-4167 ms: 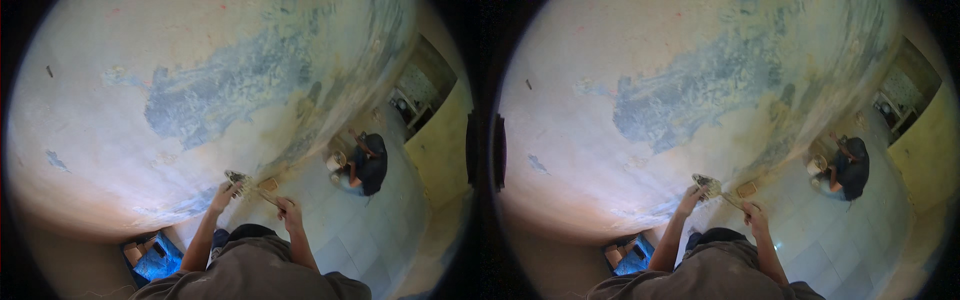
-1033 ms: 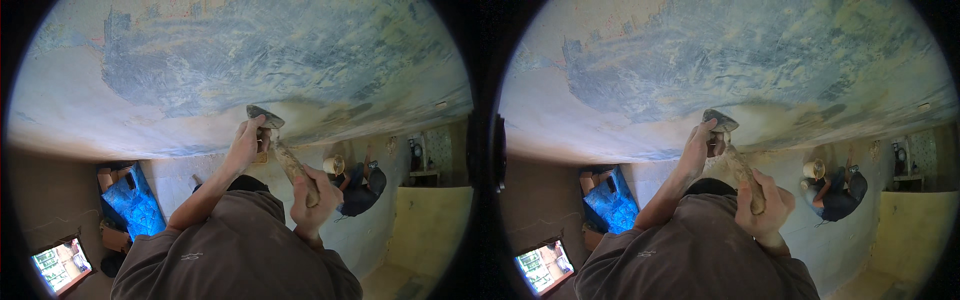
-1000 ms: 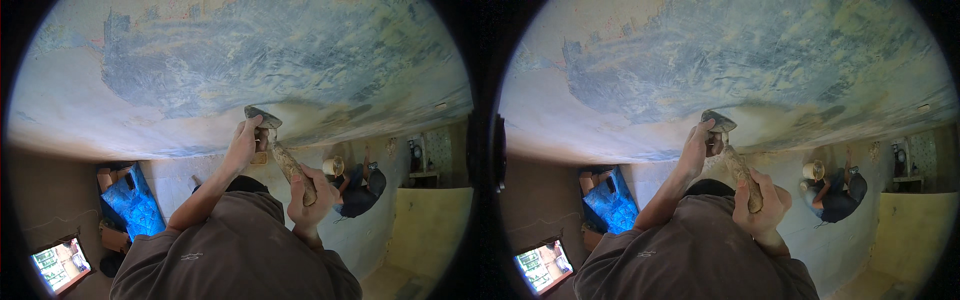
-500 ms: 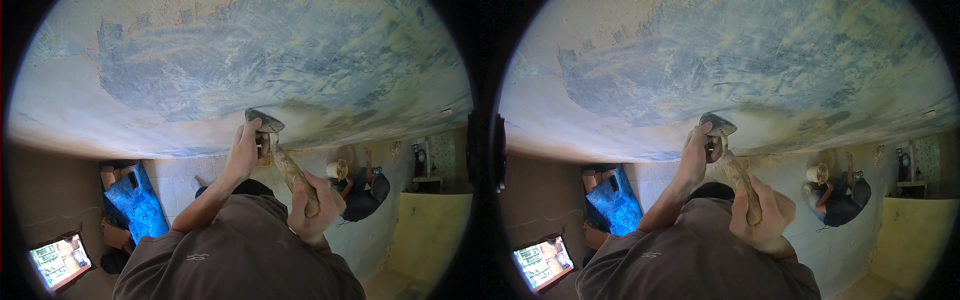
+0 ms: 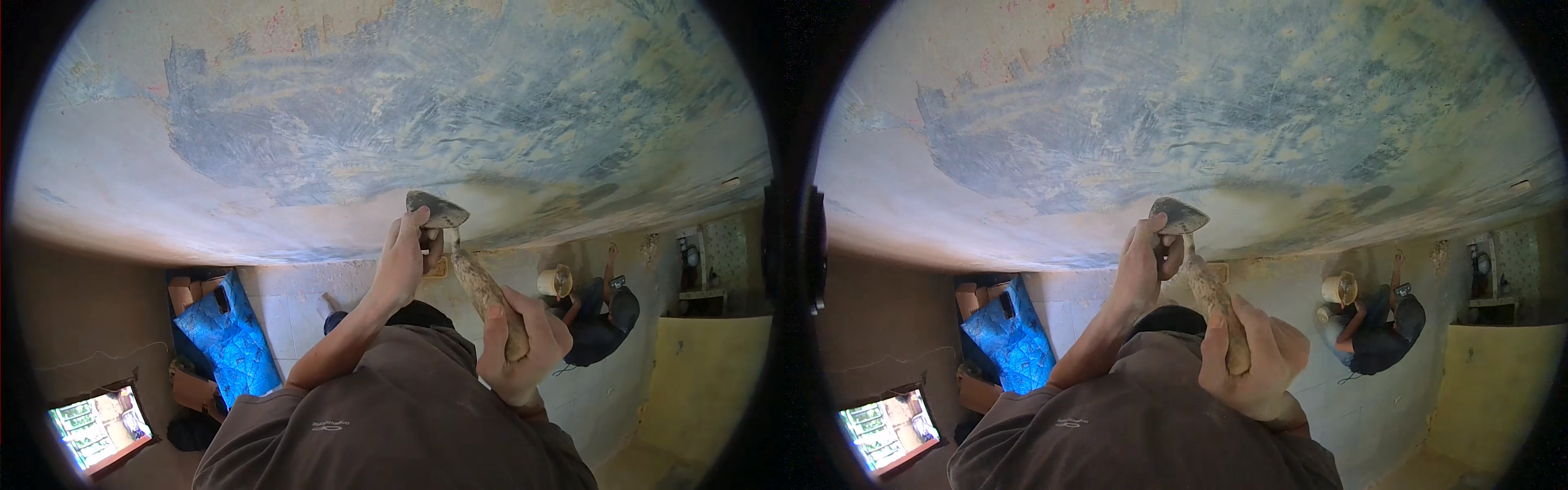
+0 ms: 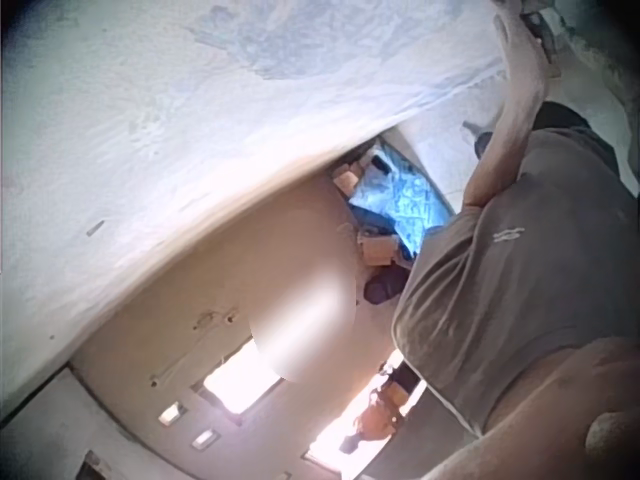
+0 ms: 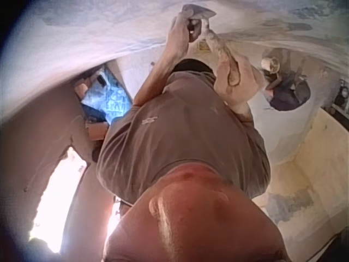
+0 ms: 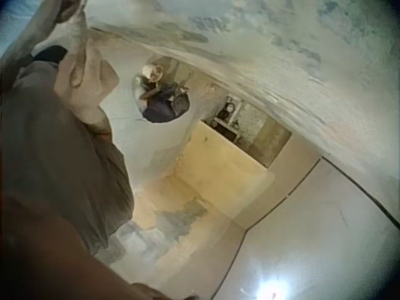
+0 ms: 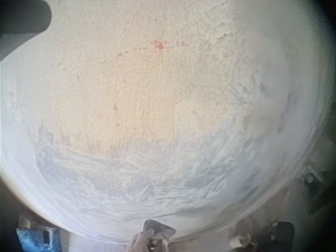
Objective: Patching a damaged or peeling section of a wall with putty or plaster using a trowel.
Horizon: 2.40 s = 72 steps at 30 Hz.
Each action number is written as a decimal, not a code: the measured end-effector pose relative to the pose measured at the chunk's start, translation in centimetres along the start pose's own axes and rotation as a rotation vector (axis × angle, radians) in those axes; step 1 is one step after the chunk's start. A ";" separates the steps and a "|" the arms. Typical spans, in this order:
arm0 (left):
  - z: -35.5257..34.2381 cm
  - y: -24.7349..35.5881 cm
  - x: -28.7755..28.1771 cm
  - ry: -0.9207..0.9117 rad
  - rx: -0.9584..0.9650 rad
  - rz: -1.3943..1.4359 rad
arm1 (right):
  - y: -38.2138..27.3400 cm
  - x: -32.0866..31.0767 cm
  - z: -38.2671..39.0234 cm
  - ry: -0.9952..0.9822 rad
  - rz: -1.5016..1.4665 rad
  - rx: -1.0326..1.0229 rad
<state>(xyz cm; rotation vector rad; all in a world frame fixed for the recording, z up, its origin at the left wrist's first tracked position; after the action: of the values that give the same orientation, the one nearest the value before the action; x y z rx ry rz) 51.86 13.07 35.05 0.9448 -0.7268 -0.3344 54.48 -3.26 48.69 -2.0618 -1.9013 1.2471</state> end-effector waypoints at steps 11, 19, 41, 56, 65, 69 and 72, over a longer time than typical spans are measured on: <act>-0.6 -1.3 -0.2 0.006 -0.045 0.029 | 0.0 0.4 1.2 0.015 0.026 -0.033; -1.5 -2.6 -1.1 0.004 -0.065 0.085 | 1.1 1.8 1.9 -0.056 0.046 0.076; -1.4 -1.5 -1.2 -0.048 0.006 0.078 | -0.1 1.9 2.6 0.000 0.090 -0.016; -1.3 -0.9 -1.0 -0.043 0.032 0.018 | 0.4 1.6 3.0 0.093 0.002 -0.034; -3.9 -7.1 -4.7 0.064 -0.166 0.049 | 3.8 5.7 4.8 -0.156 0.100 0.224; -0.7 -1.8 -2.1 -0.017 -0.028 0.026 | 0.8 1.9 3.2 -0.003 -0.016 0.072; -1.5 -1.4 -1.6 -0.020 0.036 0.035 | 0.4 1.6 3.0 0.042 0.009 0.028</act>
<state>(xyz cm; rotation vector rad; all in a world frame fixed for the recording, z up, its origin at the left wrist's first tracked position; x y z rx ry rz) 51.83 14.06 32.66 0.9632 -0.7686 -0.3010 52.86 -3.33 45.71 -2.0678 -1.8485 1.2148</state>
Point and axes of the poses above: each hand's wrist, its own z-axis away from the middle knuckle, its own x-axis out of the palm, y = z × x, the point moved 7 cm from there along -z, towards the middle knuckle, and after that the axes turned 6 degrees about y, right-handed, at the moved point
